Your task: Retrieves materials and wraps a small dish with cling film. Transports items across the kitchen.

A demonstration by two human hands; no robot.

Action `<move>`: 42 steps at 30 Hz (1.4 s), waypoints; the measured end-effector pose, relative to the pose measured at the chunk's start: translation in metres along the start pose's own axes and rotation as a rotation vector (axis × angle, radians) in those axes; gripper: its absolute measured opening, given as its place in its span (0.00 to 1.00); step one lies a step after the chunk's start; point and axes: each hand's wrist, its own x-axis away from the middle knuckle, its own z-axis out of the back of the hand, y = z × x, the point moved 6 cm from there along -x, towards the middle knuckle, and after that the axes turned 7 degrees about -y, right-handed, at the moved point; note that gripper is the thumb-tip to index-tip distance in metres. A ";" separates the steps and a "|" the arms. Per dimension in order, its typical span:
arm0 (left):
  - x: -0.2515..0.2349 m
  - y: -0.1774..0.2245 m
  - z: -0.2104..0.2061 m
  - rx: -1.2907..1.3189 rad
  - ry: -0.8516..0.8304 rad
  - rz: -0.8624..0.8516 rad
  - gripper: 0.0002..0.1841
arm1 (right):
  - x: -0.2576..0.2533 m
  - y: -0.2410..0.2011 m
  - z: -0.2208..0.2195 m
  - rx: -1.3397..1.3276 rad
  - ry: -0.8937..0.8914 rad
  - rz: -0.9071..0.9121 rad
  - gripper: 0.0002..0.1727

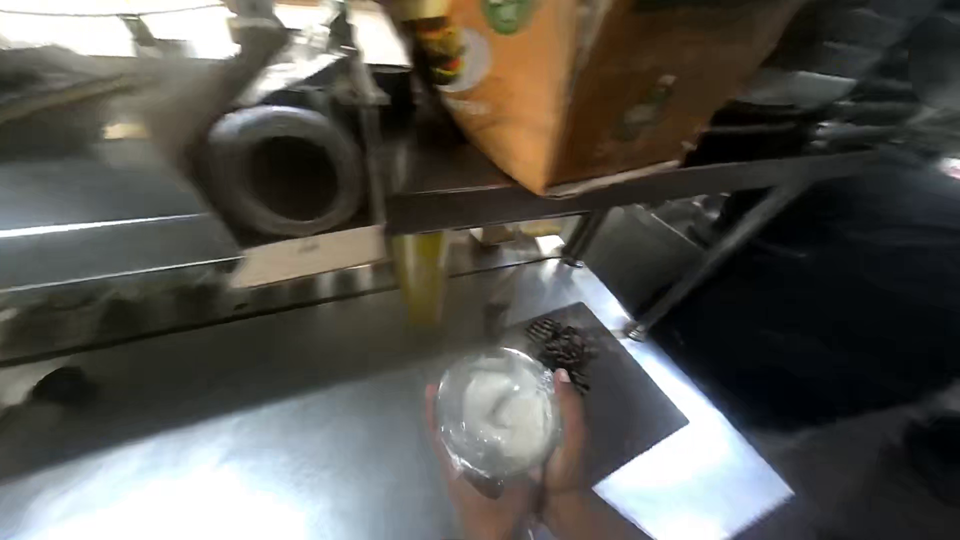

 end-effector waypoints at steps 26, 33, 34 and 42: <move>0.208 -0.081 -0.437 1.135 -0.655 0.647 0.31 | 0.155 -0.238 0.396 0.081 0.479 0.966 0.30; 0.344 -0.077 -0.526 1.040 -0.778 1.231 0.27 | 0.247 -0.249 0.519 0.338 0.803 1.076 0.29; 0.361 -0.088 -0.529 1.059 -0.809 1.318 0.27 | 0.260 -0.251 0.537 0.384 0.848 0.975 0.29; 0.408 -0.156 -0.559 0.944 -0.988 1.451 0.25 | 0.270 -0.321 0.581 1.483 0.618 0.411 0.51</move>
